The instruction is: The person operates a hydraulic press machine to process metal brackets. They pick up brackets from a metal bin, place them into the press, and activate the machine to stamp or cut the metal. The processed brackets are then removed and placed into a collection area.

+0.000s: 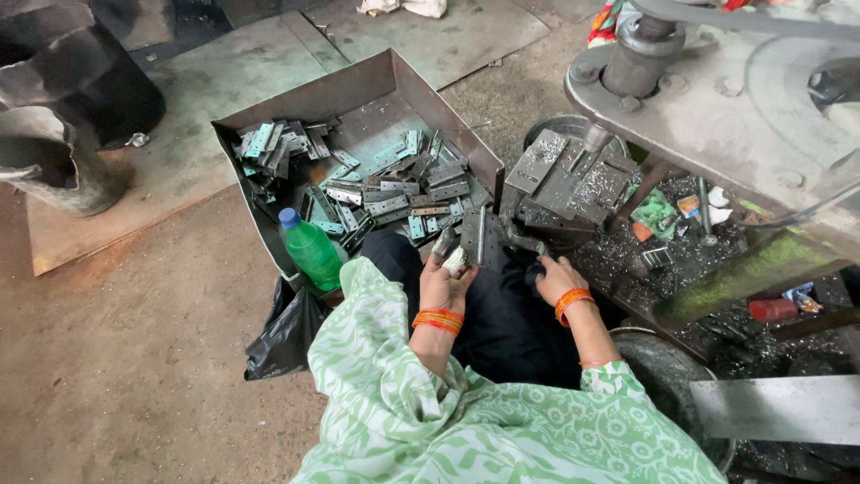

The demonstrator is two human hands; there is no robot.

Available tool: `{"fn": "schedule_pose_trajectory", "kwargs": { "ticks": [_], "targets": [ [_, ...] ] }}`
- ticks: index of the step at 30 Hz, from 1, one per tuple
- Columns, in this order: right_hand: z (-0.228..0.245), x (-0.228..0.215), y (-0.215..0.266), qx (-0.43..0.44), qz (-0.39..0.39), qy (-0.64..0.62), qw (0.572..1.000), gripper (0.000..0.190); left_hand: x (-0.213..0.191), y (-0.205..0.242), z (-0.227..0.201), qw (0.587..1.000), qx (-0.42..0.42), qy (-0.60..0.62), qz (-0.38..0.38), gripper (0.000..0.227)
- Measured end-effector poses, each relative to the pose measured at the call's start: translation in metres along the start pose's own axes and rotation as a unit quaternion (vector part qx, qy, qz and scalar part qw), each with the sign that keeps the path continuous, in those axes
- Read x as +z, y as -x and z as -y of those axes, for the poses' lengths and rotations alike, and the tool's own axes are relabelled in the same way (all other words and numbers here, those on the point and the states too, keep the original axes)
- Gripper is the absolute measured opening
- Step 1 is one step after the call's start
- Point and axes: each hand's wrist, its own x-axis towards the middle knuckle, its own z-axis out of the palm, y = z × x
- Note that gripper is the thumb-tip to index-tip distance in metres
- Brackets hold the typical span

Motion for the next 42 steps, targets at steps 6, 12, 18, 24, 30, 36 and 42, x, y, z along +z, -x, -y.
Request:
{"fn": "schedule_pose_trajectory", "kwargs": {
  "ticks": [6,12,18,24,30,36,42],
  "targets": [
    [-0.010,0.008,-0.007,-0.007,0.013,-0.009,1.000,0.054,0.009,-0.015,-0.027,0.999,0.045,0.005,0.016,0.059],
    [-0.020,0.019,-0.018,-0.009,0.010,-0.019,1.000,0.054,-0.003,-0.071,-0.043,0.996,0.085,0.023,0.018,0.070],
    [-0.018,0.020,-0.014,0.004,0.005,-0.017,1.000,0.053,-0.016,-0.113,-0.066,0.994,0.109,-0.012,-0.021,0.070],
    [-0.018,0.024,-0.018,0.033,-0.002,0.013,0.999,0.051,-0.063,-0.165,-0.074,0.992,0.111,-0.007,-0.060,0.060],
    [-0.027,0.030,-0.024,0.028,0.015,0.042,0.999,0.055,-0.094,-0.173,-0.070,0.994,0.084,0.001,-0.077,0.055],
    [-0.030,0.028,-0.026,0.027,-0.021,-0.007,0.999,0.093,-0.085,-0.150,-0.077,0.996,0.067,0.013,-0.052,0.054],
    [0.003,0.007,-0.019,0.155,0.003,-0.096,0.983,0.102,-0.080,-0.139,-0.087,0.996,0.088,-0.012,0.005,0.062]
  ]
}}
